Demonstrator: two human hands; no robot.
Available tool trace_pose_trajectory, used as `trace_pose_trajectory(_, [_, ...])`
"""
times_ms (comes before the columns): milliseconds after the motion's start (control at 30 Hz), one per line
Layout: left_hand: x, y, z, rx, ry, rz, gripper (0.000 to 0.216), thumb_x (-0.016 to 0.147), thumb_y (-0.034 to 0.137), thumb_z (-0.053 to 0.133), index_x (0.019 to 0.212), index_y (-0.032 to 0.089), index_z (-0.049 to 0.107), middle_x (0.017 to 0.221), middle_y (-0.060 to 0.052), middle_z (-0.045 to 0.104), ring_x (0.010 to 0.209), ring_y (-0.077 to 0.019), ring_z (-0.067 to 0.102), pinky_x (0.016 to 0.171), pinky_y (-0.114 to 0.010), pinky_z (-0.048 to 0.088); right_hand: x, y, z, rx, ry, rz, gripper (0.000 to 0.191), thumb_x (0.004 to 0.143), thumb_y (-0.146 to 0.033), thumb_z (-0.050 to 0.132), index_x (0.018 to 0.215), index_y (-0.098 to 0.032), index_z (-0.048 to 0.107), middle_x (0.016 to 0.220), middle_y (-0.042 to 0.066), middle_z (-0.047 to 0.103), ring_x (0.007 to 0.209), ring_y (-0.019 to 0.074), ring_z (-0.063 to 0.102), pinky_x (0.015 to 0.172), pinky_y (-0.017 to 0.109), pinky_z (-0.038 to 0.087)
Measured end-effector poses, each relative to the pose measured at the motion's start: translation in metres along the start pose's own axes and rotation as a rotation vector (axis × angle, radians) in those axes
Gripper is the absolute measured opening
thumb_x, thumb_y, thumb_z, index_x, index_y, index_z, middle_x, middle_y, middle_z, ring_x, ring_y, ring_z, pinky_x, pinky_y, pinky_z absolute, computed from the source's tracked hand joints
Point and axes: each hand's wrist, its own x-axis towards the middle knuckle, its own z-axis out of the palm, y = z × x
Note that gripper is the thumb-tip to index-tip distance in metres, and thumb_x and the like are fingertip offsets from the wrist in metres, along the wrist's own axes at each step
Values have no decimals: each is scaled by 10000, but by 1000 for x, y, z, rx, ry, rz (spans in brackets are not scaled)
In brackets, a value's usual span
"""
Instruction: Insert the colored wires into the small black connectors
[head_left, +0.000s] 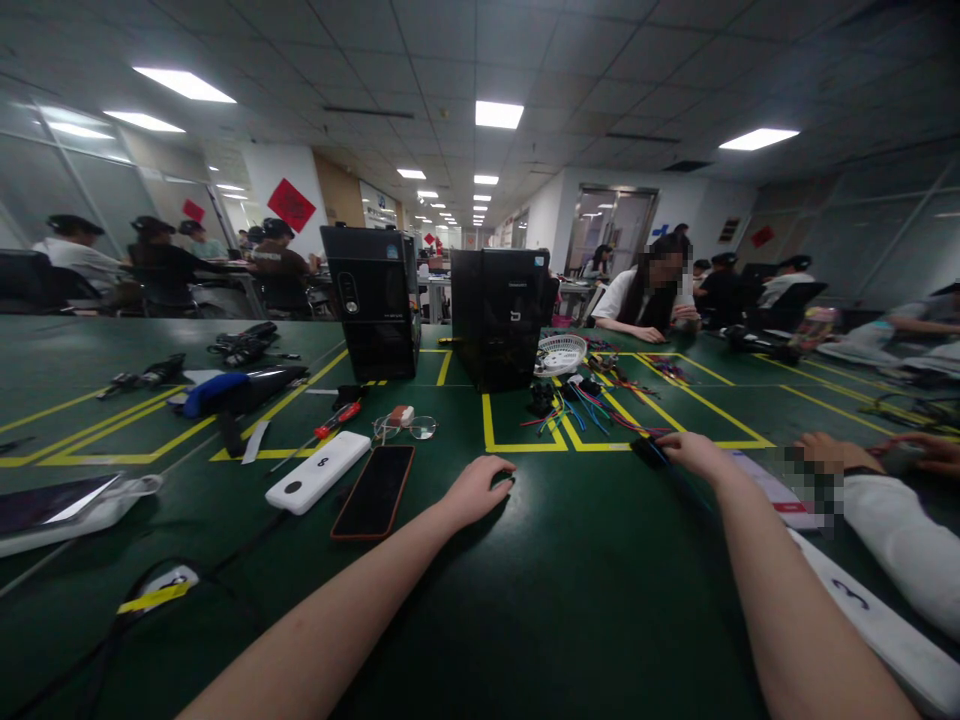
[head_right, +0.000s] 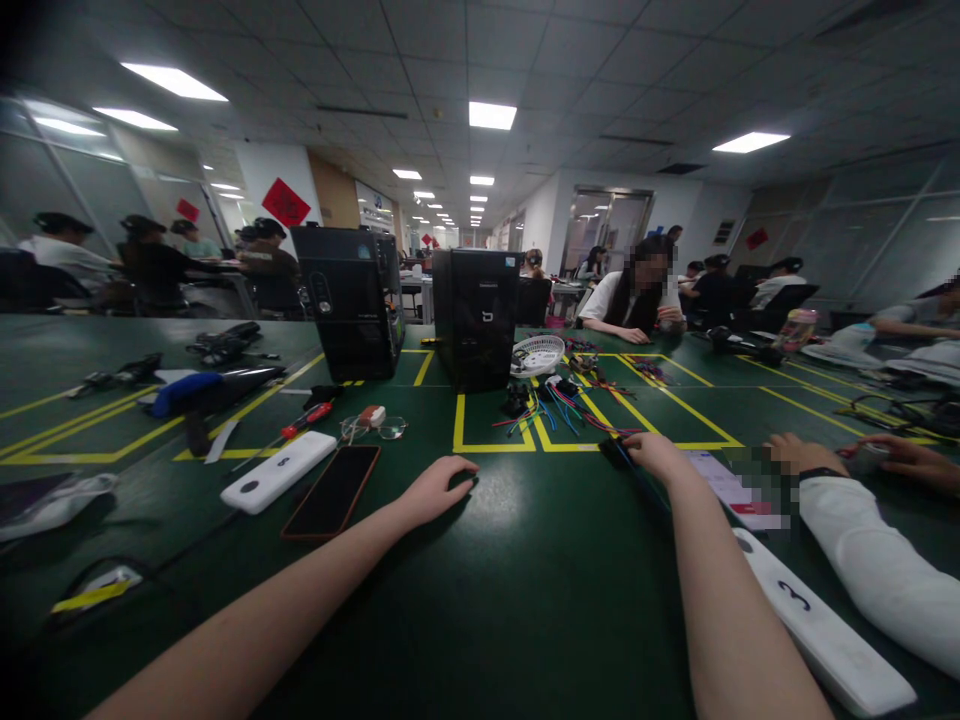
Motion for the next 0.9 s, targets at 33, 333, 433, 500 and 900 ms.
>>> trace_pose_trajectory(33, [0, 1, 0, 0, -5, -1, 251, 836, 257, 507, 1056, 183, 602, 1084, -57, 620, 1041, -196, 538, 939, -338, 402, 0, 0, 0, -1, -22, -4, 359, 710, -152, 503, 1014, -197, 691, 1029, 63, 679, 919, 211, 622, 742, 258, 454])
trace_pose_trajectory(333, [0, 8, -7, -25, -38, -44, 250, 841, 254, 497, 1058, 196, 606, 1093, -53, 618, 1055, -198, 533, 949, -352, 399, -5, -30, 7, -165, -96, 66, 378, 835, -268, 447, 1138, -102, 598, 1057, 175, 642, 921, 247, 623, 774, 322, 458])
trace_pose_trajectory(433, [0, 6, -5, -36, -25, -47, 256, 835, 263, 506, 1061, 196, 605, 1093, -51, 619, 1051, -198, 537, 942, -350, 408, -10, -67, 26, -171, -68, 68, 448, 861, -333, 402, 1192, -56, 527, 1090, 221, 606, 948, 272, 607, 773, 359, 457])
trace_pose_trajectory(500, [1, 2, -2, -50, 9, -59, 264, 824, 255, 520, 1068, 192, 600, 1101, -56, 616, 1053, -201, 539, 948, -351, 405, -22, -100, 40, -177, 15, 16, 567, 839, -393, 442, 1288, -47, 418, 1161, 241, 551, 1009, 302, 572, 796, 396, 450])
trace_pose_trajectory(900, [9, -15, 5, -154, 222, -227, 286, 886, 215, 350, 1043, 167, 585, 996, -61, 652, 949, -177, 593, 880, -308, 450, -110, -223, 81, 46, 251, -896, 573, 805, -170, 479, 1359, -191, 336, 1326, 116, 462, 1156, 237, 462, 938, 416, 389])
